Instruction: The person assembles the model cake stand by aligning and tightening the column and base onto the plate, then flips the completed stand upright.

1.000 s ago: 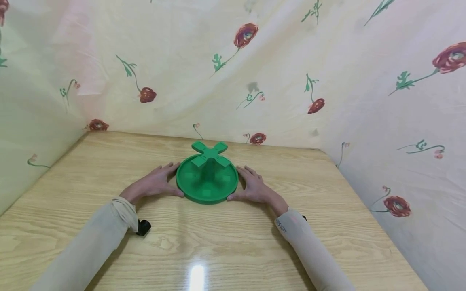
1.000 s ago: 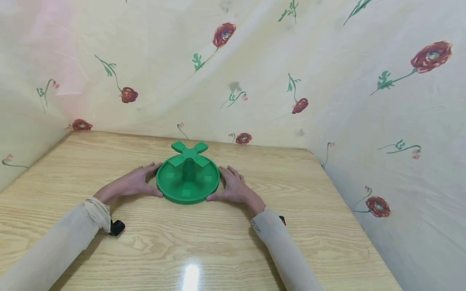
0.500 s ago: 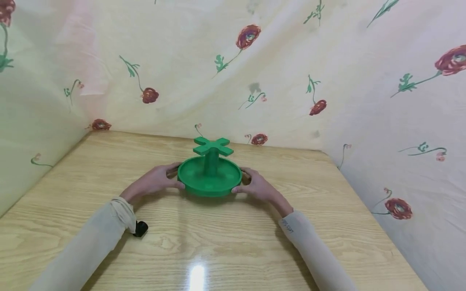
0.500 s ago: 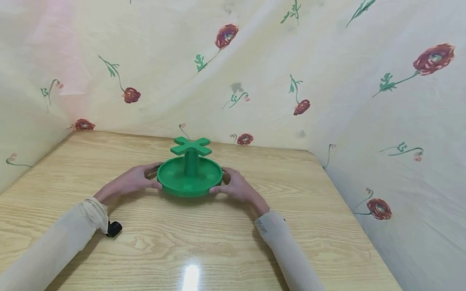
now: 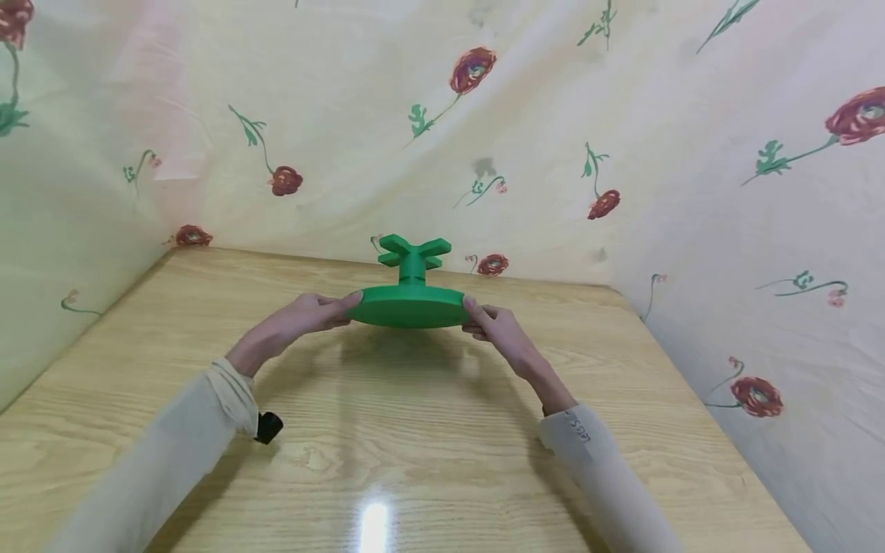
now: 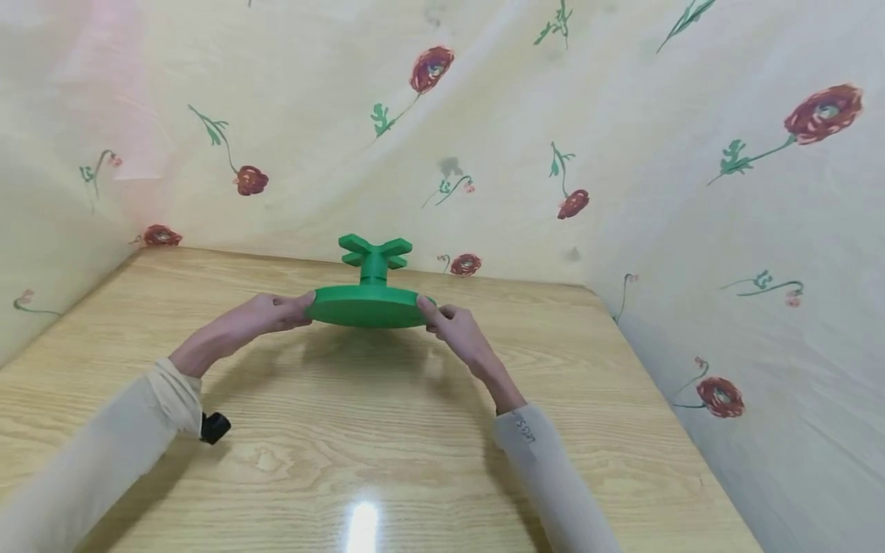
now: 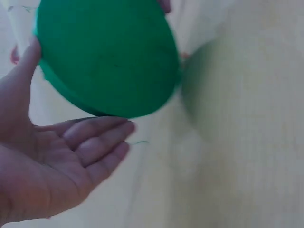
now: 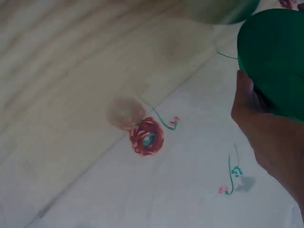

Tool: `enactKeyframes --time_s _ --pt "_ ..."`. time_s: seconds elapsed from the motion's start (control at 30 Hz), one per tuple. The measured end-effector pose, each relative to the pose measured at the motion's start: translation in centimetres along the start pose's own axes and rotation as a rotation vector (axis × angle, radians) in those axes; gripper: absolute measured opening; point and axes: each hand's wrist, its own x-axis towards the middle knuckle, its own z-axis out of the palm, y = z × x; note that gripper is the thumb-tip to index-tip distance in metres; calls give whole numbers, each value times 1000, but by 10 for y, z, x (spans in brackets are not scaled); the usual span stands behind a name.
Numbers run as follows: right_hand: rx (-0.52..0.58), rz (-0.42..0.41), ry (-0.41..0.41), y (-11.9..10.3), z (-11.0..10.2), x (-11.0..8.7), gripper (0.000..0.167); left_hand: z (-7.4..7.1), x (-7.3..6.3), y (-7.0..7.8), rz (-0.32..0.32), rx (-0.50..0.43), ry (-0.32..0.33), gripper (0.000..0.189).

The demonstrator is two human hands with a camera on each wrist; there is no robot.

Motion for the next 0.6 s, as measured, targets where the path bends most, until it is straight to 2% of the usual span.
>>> enactKeyframes --time_s 0.13,0.27,0.4,0.6 --pt "-6 69 15 -13 -5 -4 83 -9 -1 23 -24 -21 -124 76" --pt "-58 124 -21 -30 -15 -8 88 -16 -1 45 -78 7 -230 82" --pt "-135 181 -82 -47 -24 -11 98 -21 -1 68 -151 87 -261 89" --pt "-208 219 -152 -62 -35 -11 105 -22 3 94 -206 161 -315 97"
